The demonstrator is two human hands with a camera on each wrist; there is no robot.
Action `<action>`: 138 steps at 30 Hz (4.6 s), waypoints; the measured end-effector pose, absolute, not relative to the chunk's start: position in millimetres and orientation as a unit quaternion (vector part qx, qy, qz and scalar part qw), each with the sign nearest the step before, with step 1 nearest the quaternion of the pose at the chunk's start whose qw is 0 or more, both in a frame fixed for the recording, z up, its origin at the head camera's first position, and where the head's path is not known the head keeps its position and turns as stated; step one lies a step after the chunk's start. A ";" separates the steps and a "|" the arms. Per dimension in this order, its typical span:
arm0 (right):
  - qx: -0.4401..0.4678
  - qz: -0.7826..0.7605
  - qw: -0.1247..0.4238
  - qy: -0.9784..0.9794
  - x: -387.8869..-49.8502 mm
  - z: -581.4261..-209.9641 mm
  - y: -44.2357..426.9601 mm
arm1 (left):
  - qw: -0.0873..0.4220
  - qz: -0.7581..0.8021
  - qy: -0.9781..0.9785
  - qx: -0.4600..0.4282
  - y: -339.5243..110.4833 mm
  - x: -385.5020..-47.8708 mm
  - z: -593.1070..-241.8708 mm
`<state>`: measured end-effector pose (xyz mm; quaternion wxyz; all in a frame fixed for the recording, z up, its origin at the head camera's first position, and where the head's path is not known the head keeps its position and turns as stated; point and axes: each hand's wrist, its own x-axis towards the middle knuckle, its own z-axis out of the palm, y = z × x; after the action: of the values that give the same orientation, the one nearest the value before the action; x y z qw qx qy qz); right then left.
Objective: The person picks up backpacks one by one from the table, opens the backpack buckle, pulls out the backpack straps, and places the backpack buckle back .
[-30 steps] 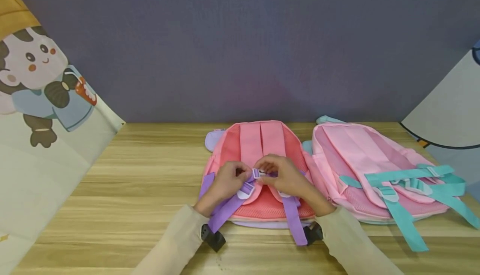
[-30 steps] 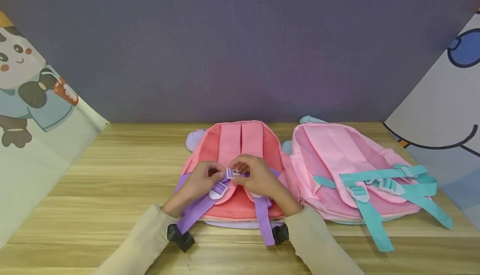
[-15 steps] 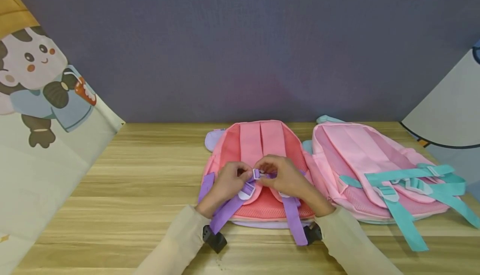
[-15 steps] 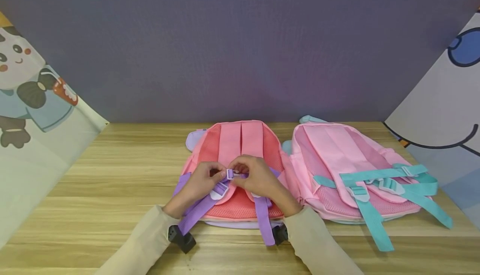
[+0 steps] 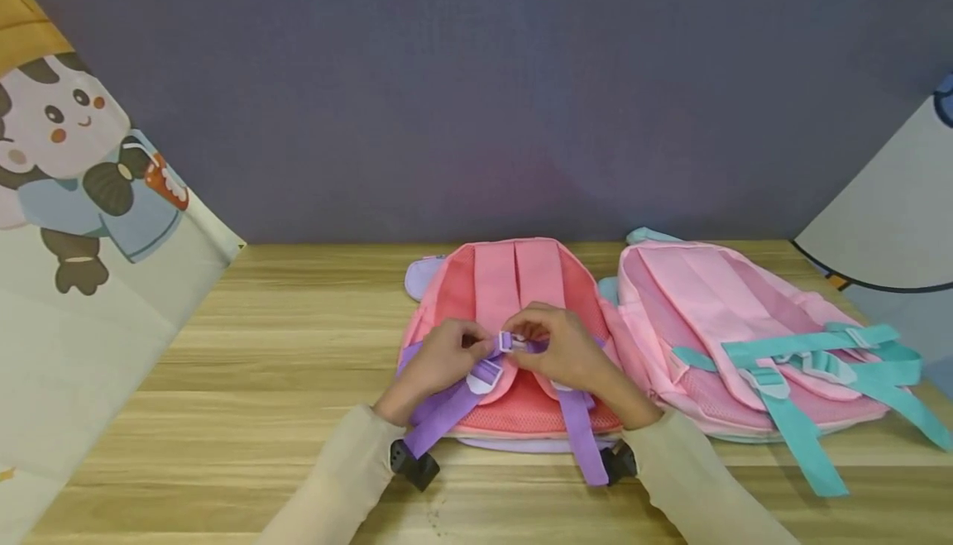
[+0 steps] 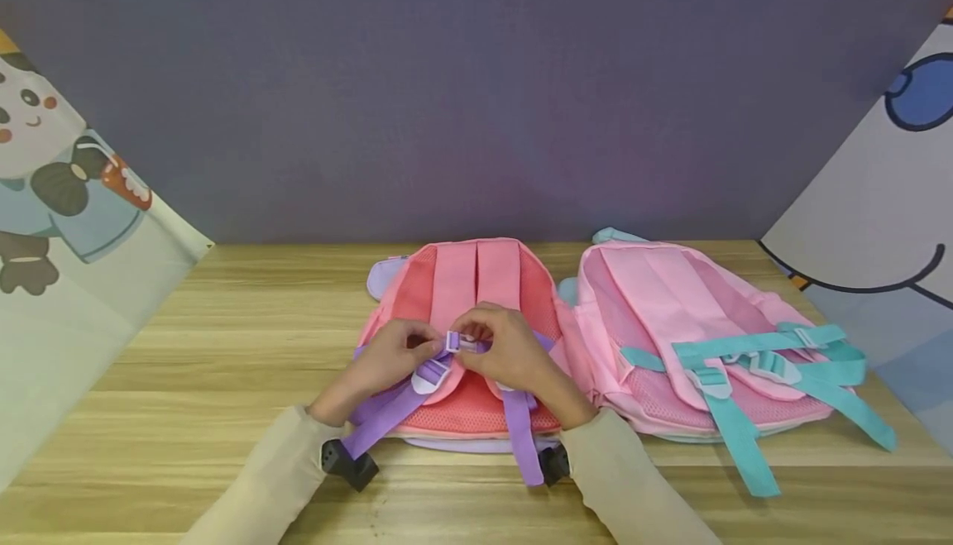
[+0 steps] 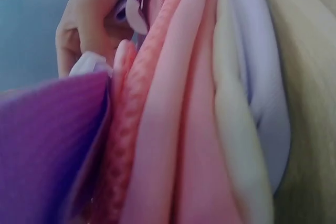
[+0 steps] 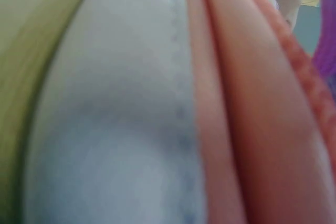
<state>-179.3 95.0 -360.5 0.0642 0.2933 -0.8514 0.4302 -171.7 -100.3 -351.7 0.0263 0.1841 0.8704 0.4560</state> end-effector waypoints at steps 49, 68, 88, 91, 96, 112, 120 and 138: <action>0.278 0.441 0.056 -0.852 -179.4 -359.6 94.9 | 0.045 0.488 0.848 0.200 -106.1 -179.0 -353.1; 0.282 0.421 0.055 -0.860 -178.0 -358.9 94.0 | 0.008 0.504 0.846 0.172 -91.9 -175.9 -357.0; 0.273 0.448 0.061 -0.849 -178.4 -360.2 93.0 | 0.014 0.487 0.859 0.158 -95.6 -174.2 -352.5; 0.269 0.453 0.062 -0.848 -178.7 -360.4 93.2 | 0.033 0.468 0.867 0.169 -102.7 -175.7 -349.5; 0.265 0.453 0.058 -0.849 -179.4 -360.4 94.5 | 0.057 0.471 0.862 0.180 -107.6 -178.0 -348.5; 0.256 0.453 0.043 -0.853 -177.3 -358.8 93.7 | 0.021 0.469 0.865 0.175 -100.3 -177.2 -352.0; 0.263 0.446 0.051 -0.854 -178.0 -360.4 93.3 | 0.019 0.492 0.852 0.177 -97.3 -176.8 -354.8; 0.302 0.409 0.069 -0.858 -177.9 -363.2 92.3 | 0.003 0.478 0.859 0.181 -90.4 -176.3 -358.6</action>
<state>-177.9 92.3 -363.2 0.0695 0.3023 -0.8583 0.4087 -176.3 -90.4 -358.6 0.0031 0.1809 0.8594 0.4782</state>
